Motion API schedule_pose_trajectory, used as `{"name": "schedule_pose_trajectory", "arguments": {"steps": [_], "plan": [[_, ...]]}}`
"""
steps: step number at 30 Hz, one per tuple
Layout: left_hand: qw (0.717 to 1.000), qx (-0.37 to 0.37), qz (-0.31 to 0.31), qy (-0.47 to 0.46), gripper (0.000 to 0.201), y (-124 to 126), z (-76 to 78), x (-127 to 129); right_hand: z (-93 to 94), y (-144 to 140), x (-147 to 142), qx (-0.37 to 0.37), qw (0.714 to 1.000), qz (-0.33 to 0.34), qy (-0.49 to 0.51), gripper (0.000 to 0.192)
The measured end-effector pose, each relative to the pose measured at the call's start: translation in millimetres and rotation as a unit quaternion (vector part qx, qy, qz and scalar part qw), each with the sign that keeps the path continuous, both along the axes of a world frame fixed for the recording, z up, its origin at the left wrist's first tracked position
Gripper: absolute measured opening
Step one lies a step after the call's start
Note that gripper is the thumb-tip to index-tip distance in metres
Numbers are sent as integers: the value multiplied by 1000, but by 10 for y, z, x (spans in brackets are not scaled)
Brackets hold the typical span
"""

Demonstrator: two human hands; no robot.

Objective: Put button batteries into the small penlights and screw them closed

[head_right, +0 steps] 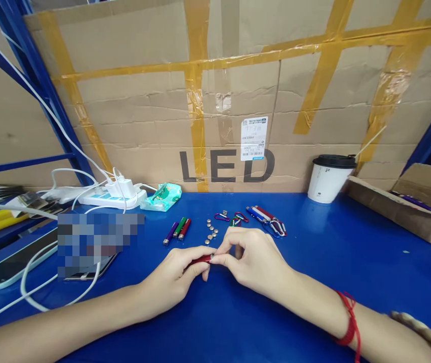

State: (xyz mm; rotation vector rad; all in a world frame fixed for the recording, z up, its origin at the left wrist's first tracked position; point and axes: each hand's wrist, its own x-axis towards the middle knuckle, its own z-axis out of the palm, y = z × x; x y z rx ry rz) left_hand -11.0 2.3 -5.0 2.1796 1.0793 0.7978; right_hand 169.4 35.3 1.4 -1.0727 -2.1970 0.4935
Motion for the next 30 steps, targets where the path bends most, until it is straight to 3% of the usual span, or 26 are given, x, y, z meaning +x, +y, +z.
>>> {"name": "schedule_pose_trajectory", "arguments": {"steps": [5,13,19,22,24,26,30], "plan": [[999,38,-6,9,25,-17,-12,6,5,-1,-39,-181,983,-2,35,31],[999,20,25,-22,22,-9,33,41,31,74,-50,-257,962,14,91,36],[997,-20,53,-60,24,27,34,38,164,121,-21,-211,969,25,128,34],[991,-46,87,-89,31,78,13,29,269,225,119,-106,992,-40,57,30],[988,-60,104,-100,30,108,10,22,300,318,233,20,991,-121,-56,21],[986,-58,109,-109,26,128,20,13,288,405,327,35,987,-136,-82,12],[991,16,115,-72,14,141,70,-7,227,483,392,-7,990,-88,-112,4]]}}
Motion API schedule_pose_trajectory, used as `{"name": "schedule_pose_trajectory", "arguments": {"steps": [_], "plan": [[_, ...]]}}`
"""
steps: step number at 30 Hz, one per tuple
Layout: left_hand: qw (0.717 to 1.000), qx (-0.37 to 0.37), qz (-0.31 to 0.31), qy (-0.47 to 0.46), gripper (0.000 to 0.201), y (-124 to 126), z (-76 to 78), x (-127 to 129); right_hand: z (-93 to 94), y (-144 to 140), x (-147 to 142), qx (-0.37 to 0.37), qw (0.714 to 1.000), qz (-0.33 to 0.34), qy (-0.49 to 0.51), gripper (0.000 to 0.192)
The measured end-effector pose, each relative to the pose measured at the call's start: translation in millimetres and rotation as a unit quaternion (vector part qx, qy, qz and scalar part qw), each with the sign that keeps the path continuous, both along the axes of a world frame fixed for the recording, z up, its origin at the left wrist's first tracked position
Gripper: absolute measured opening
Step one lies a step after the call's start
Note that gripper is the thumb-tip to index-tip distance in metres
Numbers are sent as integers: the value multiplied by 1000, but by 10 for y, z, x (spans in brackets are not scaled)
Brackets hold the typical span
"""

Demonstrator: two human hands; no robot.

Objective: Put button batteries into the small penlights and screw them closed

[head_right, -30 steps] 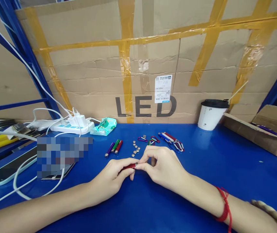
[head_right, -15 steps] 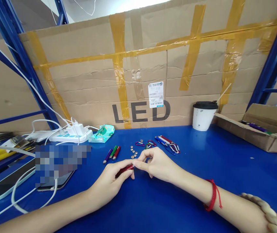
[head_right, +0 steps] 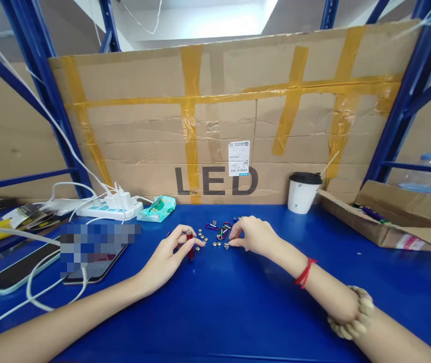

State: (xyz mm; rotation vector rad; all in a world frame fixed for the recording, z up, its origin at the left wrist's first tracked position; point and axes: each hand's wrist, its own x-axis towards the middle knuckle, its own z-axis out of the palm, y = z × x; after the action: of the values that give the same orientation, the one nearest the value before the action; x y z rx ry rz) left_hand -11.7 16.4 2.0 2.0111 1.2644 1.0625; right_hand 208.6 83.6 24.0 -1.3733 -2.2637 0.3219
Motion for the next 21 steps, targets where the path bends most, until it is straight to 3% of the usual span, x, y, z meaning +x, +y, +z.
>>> {"name": "schedule_pose_trajectory", "arguments": {"steps": [3,6,10,14,16,19,20,21], "plan": [[997,60,14,50,14,-26,54,7,6,-59,-71,-3,998,50,26,25],[994,91,28,58,11,-94,114,50,26,-198,-213,-69,983,165,33,41],[990,113,49,71,8,-169,159,146,18,-369,-421,-126,959,251,39,35],[986,124,81,74,11,-258,224,210,23,-482,-557,-162,946,272,66,28],[984,135,103,56,21,-434,282,264,22,-558,-569,-180,942,271,82,25],[981,145,127,10,43,-965,296,480,-25,-692,-514,-193,941,255,110,19],[985,124,110,-52,42,-1198,249,594,-57,-734,-483,-194,943,242,122,19],[991,89,38,-92,40,-1442,169,723,-95,-770,-449,-194,945,226,133,21]]}}
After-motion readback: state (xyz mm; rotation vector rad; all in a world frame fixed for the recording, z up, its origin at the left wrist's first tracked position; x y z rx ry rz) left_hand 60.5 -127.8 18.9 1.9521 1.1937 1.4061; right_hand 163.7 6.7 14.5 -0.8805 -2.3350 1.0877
